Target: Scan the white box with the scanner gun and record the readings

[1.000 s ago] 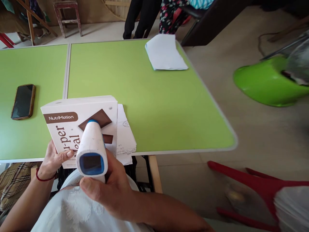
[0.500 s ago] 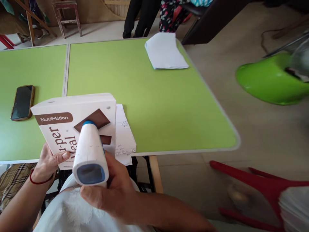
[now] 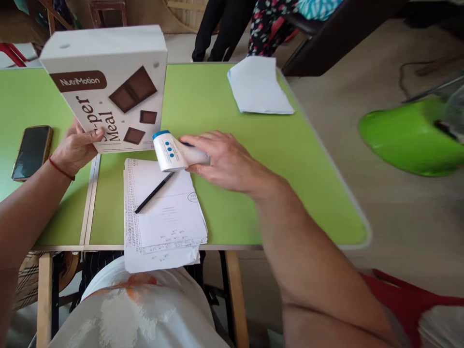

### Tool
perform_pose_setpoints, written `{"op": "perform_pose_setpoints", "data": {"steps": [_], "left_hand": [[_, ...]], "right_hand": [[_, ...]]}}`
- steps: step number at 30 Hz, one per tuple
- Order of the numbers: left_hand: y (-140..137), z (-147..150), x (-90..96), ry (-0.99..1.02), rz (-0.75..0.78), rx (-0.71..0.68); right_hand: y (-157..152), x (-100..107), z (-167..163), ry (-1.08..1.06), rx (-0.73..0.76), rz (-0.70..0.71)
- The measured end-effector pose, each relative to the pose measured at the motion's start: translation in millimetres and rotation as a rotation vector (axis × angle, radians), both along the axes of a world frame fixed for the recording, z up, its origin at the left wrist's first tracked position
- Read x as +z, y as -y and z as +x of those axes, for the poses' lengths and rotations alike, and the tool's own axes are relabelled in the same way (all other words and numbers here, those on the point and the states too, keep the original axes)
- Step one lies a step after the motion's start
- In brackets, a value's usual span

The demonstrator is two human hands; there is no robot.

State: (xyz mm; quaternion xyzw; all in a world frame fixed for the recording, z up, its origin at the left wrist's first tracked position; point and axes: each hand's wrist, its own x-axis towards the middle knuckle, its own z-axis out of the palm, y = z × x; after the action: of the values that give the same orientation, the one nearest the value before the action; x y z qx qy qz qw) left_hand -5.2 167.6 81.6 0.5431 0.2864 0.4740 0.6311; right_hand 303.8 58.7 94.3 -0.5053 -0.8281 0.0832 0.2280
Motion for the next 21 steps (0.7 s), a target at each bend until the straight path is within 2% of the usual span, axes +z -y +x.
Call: {"op": "perform_pose_setpoints", "data": {"steps": [2,5,9,13,16,19,21], "left_hand": [[-13.1,4.0,-14.5,0.014,0.003,-0.007],[-22.1,7.3,-27.1,-0.001,0.042,-0.008],[-25.2,6.3,-32.0,-0.068,0.121,-0.010],[-22.5,6.7,-31.5,-0.119,0.182,-0.006],[-18.1,10.5,-29.0,-0.176,0.196,0.000],[-13.5,14.7,-25.2,-0.215,0.189,0.023],[-10.3,16.4,-22.5,-0.212,0.088,0.068]], "right_hand": [[-15.7,-10.0,8.3,0.079,-0.026,-0.069],[-23.6,-27.9,13.2,0.109,-0.084,-0.106],[-20.2,-49.5,18.5,0.080,-0.156,-0.110],[-21.2,-62.4,27.9,0.070,-0.235,-0.081],[-25.4,-66.9,29.8,0.077,-0.221,-0.042],[-22.4,-60.8,21.3,0.099,-0.197,0.054],[-13.8,-49.6,9.9,0.100,-0.167,0.167]]}}
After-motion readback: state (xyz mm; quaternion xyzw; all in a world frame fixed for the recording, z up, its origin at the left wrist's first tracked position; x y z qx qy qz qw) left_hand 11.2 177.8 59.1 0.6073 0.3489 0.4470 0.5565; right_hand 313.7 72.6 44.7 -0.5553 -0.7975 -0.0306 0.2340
